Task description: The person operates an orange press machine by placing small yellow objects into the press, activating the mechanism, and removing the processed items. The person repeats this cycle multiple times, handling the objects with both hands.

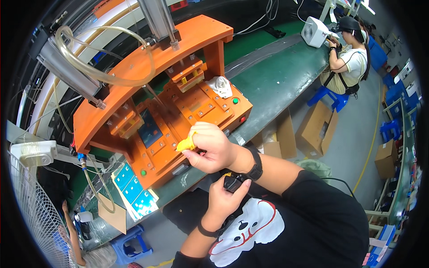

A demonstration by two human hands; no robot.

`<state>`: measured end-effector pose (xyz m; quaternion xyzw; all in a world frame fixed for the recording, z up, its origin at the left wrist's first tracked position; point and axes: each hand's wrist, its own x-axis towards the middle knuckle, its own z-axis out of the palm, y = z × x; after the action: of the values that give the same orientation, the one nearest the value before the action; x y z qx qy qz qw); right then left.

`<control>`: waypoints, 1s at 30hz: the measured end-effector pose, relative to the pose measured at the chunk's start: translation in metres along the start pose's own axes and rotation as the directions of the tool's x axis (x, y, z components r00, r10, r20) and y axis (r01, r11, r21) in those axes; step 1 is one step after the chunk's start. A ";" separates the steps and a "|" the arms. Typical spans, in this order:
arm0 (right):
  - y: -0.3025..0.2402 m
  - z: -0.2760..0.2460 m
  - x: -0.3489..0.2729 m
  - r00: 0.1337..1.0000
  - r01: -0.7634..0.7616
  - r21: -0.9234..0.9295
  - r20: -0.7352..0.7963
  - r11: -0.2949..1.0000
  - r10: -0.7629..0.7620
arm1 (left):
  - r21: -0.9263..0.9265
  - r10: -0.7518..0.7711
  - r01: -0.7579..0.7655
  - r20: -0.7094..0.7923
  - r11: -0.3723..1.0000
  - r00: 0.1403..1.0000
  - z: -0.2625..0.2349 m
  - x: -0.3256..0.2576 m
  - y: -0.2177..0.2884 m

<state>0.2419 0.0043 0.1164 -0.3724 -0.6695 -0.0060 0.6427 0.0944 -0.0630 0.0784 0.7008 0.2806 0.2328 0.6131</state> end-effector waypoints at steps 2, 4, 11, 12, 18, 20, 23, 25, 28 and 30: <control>-0.002 -0.006 0.003 0.992 0.108 -0.080 0.079 0.991 -0.102 | -0.137 0.022 -0.031 -0.068 0.990 0.997 0.004 -0.001 -0.010; -0.006 -0.006 0.004 0.993 0.086 -0.071 0.083 0.994 -0.080 | -0.190 0.025 -0.040 -0.082 0.981 0.996 0.000 -0.001 -0.010; -0.015 -0.001 -0.013 0.580 -0.728 0.609 0.302 0.315 0.757 | -0.282 -0.035 0.013 -0.071 0.959 0.997 -0.003 0.000 -0.019; -0.005 0.001 -0.022 0.533 -0.710 0.688 0.387 0.149 0.752 | -0.275 -0.031 0.011 -0.070 0.962 0.997 -0.004 0.003 -0.020; 0.010 0.004 -0.037 0.485 -0.672 0.732 0.321 0.112 0.814 | -0.257 -0.109 0.090 -0.060 0.962 0.992 -0.007 0.010 -0.023; 0.014 0.005 -0.039 0.531 -0.709 0.652 0.241 0.269 0.813 | -0.202 -0.192 0.186 -0.011 0.962 0.981 -0.012 0.013 -0.028; 0.018 0.005 -0.041 0.621 -0.704 0.541 0.153 0.460 0.769 | -0.242 -0.130 0.120 -0.028 0.963 0.991 -0.004 0.015 -0.032; 0.020 0.001 -0.043 0.656 -0.691 0.494 0.121 0.528 0.745 | -0.151 -0.143 0.141 -0.002 0.978 0.990 -0.001 0.014 -0.025; 0.018 0.004 -0.039 0.786 -0.532 0.458 -0.045 0.712 0.617 | -0.100 -0.140 0.142 0.027 0.985 0.990 0.006 0.011 -0.019; 0.011 -0.002 -0.028 0.855 -0.482 0.271 -0.063 0.833 0.515 | -0.074 -0.143 0.146 0.039 0.987 0.989 0.008 0.010 -0.014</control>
<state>0.2464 -0.0028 0.0877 -0.4506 -0.4998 0.2201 0.7062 0.1055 -0.0602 0.0633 0.6585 0.3114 0.1866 0.6593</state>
